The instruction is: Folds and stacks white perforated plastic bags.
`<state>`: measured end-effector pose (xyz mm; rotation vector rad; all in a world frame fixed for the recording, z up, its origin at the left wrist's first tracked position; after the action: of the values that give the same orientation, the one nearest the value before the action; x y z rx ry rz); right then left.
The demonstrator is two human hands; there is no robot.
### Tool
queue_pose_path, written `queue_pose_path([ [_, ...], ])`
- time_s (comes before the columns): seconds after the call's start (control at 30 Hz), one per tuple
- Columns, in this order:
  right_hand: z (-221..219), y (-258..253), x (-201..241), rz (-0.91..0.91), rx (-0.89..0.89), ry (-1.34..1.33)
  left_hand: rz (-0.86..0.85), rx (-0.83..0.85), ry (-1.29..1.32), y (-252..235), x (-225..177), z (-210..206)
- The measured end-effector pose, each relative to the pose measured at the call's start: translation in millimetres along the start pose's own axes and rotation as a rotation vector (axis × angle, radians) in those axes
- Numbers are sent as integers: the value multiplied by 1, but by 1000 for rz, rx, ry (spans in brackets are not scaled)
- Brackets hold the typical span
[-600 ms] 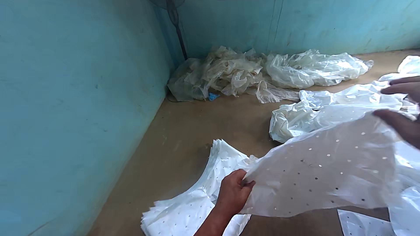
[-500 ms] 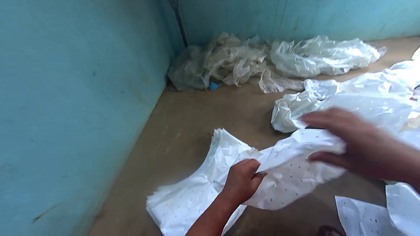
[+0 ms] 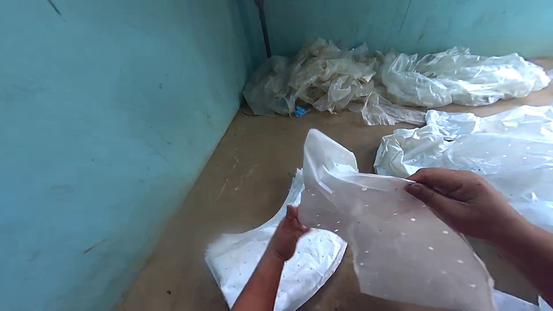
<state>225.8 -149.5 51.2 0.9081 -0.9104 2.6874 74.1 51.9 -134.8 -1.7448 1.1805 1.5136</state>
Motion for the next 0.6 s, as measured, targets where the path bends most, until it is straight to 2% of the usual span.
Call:
queue_pose_path([
  [0.07, -2, 0, -3, -60, -32, -112, 46, 115, 265, 2, 16, -26],
  [0.13, -1, 2, -12, -138, -75, -169, -44, 120, 471, 3, 0, -33],
  [0.2, 8, 5, -30, -239, -172, -190, -233, 61, 500, 10, -40, -25],
  [0.3, 15, 10, -47, -297, -314, -348, -473, 184, 457, 34, -99, -25],
  [0.37, -2, 14, -35, -230, -236, -536, -569, 257, 415, 50, -119, -29],
  [0.4, -17, 18, -27, -201, -156, -627, -580, 212, 370, 53, -122, -28],
  [0.43, -30, 24, -22, -207, -119, -665, -573, 97, 295, 52, -123, -24],
  [0.53, -46, 35, -35, -373, -254, -514, -490, -314, -50, 41, -113, 3],
  [0.57, -44, 35, -40, -394, -290, -402, -469, -326, -58, 38, -107, 10],
  [0.6, -38, 33, -44, -392, -324, -331, -471, -221, 32, 38, -102, 12],
])
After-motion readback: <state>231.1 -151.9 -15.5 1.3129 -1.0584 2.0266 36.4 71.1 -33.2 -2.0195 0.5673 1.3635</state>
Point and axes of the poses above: each hand's wrist, its own y-axis away from the middle knuckle, its own z-axis out of the back of the hand, x = y × z, the point moved 10 cm from there along -y, towards the middle knuckle
